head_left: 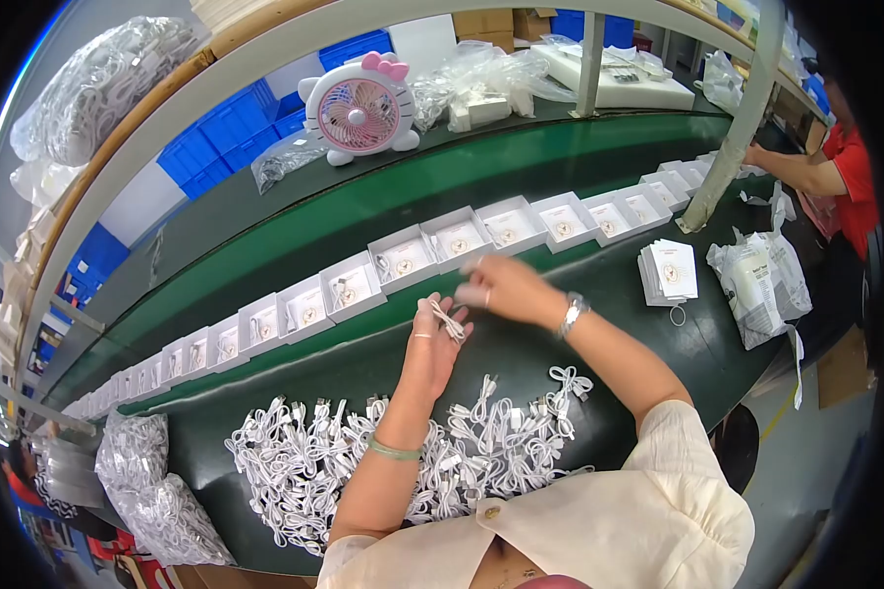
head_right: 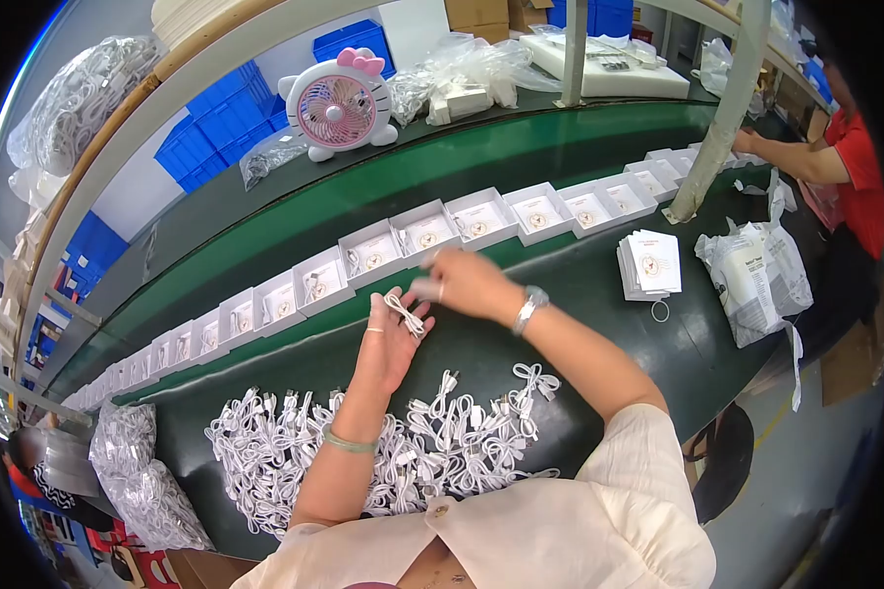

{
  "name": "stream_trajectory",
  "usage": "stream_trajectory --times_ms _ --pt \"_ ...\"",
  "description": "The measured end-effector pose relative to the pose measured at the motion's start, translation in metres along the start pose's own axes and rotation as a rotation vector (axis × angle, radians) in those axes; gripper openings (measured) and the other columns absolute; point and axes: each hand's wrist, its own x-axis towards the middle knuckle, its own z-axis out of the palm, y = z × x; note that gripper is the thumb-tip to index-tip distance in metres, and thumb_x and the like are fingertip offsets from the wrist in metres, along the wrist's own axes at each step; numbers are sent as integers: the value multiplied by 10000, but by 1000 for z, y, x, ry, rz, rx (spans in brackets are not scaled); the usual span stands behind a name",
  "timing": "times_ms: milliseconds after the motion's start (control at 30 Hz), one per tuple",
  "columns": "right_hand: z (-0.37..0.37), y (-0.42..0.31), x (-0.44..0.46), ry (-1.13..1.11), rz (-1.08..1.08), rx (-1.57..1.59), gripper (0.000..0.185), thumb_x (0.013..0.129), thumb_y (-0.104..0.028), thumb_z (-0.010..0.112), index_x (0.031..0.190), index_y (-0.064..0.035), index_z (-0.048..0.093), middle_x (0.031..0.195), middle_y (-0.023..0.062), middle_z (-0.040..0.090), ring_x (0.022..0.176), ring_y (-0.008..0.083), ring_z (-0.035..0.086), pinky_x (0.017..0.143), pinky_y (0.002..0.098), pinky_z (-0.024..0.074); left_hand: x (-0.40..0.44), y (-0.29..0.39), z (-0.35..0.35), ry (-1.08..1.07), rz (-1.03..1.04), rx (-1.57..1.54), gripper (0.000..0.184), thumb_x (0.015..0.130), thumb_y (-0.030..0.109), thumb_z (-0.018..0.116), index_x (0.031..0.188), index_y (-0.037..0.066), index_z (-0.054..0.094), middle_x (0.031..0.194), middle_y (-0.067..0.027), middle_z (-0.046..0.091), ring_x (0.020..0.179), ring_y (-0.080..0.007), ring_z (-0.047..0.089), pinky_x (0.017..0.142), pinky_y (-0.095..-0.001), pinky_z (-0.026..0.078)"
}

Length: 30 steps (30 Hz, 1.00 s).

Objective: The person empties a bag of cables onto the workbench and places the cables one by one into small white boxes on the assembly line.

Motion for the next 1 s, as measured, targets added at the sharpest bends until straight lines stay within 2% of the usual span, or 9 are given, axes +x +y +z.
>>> stream_trajectory --times_ms 167,200,300,333,433,533,767,900,1000 --pt "13 -18 -16 -24 -215 -23 276 855 -221 559 1061 -40 586 889 161 599 842 335 583 733 433 470 -10 6 15 -312 37 107 661 969 461 400 1414 10 210 1386 -154 357 1262 -241 396 1061 -384 334" --pt "6 -9 -12 90 -200 -82 249 854 -209 557 1038 -45 596 872 170 601 817 340 586 712 431 470 -9 -5 4 -160 32 251 648 970 374 453 1431 13 176 1437 -152 305 1243 -237 430 1038 -383 367" --pt "-24 38 8 471 -48 -135 195 808 -141 580 964 -34 628 896 189 627 829 361 610 720 420 495 -9 -9 -2 -91 232 1157 356 846 312 650 1004 -4 603 938 -132 630 836 -217 614 739 -374 498" --pt "-40 49 12 452 160 -238 211 793 -124 587 974 -25 630 891 198 625 838 360 609 729 423 492 -14 -6 6 -96 237 1157 356 846 312 650 1004 -4 603 938 -132 630 836 -217 614 739 -374 498" --pt "-58 101 24 582 195 -309 196 768 -116 592 934 -21 635 870 196 633 837 363 615 737 435 495 -31 0 30 -58 332 1630 327 771 322 724 739 26 587 708 -88 589 714 -249 601 656 -363 477" --pt "-58 142 29 220 303 -522 260 814 -238 551 919 -26 657 875 195 649 870 359 616 772 446 484 -36 -5 33 -154 394 1845 405 703 397 756 686 42 560 721 -123 581 704 -313 578 643 -398 464" --pt "-66 89 -18 261 36 -198 273 868 -273 523 879 -35 655 905 179 653 852 360 612 767 419 479 -33 4 23 -356 125 1726 319 720 304 752 730 35 582 683 -122 599 657 -276 593 600 -366 463" --pt "-76 14 -81 -434 31 -65 323 826 -337 622 957 -42 639 849 139 645 836 313 617 728 380 479 -24 -5 14 -253 141 1454 156 784 148 696 790 25 600 670 -81 596 620 -178 581 568 -298 455" --pt "-66 -14 -128 -455 150 -291 353 781 -350 678 953 -47 618 845 119 634 831 302 617 708 390 475 -13 -5 5 -112 102 897 157 898 128 582 1004 11 576 797 -34 604 661 -106 571 581 -228 466"
